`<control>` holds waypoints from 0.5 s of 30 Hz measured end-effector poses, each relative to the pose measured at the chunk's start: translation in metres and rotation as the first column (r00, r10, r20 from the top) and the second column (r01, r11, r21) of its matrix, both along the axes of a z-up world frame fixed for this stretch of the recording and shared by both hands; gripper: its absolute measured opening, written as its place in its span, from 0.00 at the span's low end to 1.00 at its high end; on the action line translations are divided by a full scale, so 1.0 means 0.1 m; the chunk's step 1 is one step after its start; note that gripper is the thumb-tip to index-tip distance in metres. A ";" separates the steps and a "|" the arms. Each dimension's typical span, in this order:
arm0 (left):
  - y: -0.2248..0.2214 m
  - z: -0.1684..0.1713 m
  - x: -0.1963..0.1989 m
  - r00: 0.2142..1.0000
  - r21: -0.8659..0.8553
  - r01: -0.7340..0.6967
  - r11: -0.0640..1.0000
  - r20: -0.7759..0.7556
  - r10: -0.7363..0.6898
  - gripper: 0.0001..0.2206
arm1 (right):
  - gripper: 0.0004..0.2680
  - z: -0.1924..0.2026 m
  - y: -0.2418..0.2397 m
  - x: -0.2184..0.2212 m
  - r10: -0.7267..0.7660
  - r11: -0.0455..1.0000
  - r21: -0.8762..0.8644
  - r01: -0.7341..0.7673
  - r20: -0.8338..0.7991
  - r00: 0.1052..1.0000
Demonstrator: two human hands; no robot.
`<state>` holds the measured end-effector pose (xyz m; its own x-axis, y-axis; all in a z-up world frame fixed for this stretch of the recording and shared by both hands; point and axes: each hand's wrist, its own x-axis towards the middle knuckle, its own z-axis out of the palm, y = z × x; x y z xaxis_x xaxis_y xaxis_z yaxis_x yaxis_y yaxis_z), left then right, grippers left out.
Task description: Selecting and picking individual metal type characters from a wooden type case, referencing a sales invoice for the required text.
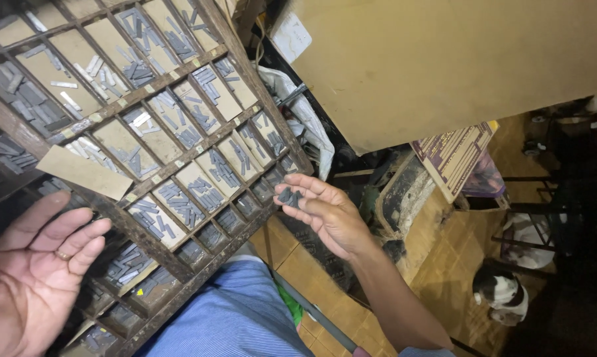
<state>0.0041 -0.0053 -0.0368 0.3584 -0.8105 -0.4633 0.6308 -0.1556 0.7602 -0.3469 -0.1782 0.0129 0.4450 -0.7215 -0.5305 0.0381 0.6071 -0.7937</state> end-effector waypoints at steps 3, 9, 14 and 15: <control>0.04 -0.04 -0.01 1.000 -0.070 -0.008 0.998 -0.012 0.008 0.53 | 0.14 -0.10 -0.01 0.01 0.046 0.994 -0.100 -0.052 -0.064 0.997; -0.06 0.21 -0.06 1.000 0.015 -0.016 1.000 -0.024 0.016 0.50 | 0.17 -0.18 -0.03 0.19 0.108 0.938 -0.285 -0.198 -0.304 0.947; -0.09 0.38 -0.09 0.999 0.037 -0.024 0.999 -0.048 0.026 0.50 | 0.16 -0.21 0.02 0.31 0.009 0.823 -0.486 -0.293 -0.504 0.864; -0.10 0.40 -0.09 0.998 0.046 -0.031 0.998 -0.060 0.034 0.49 | 0.15 -0.22 0.00 0.30 -0.010 0.823 -0.497 -0.274 -0.495 0.869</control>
<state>-0.0048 -0.0150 0.0033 0.3540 -0.7765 -0.5213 0.6812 -0.1678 0.7126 -0.3165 -0.1779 -0.0094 0.3650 -0.8996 -0.2397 -0.4609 0.0491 -0.8861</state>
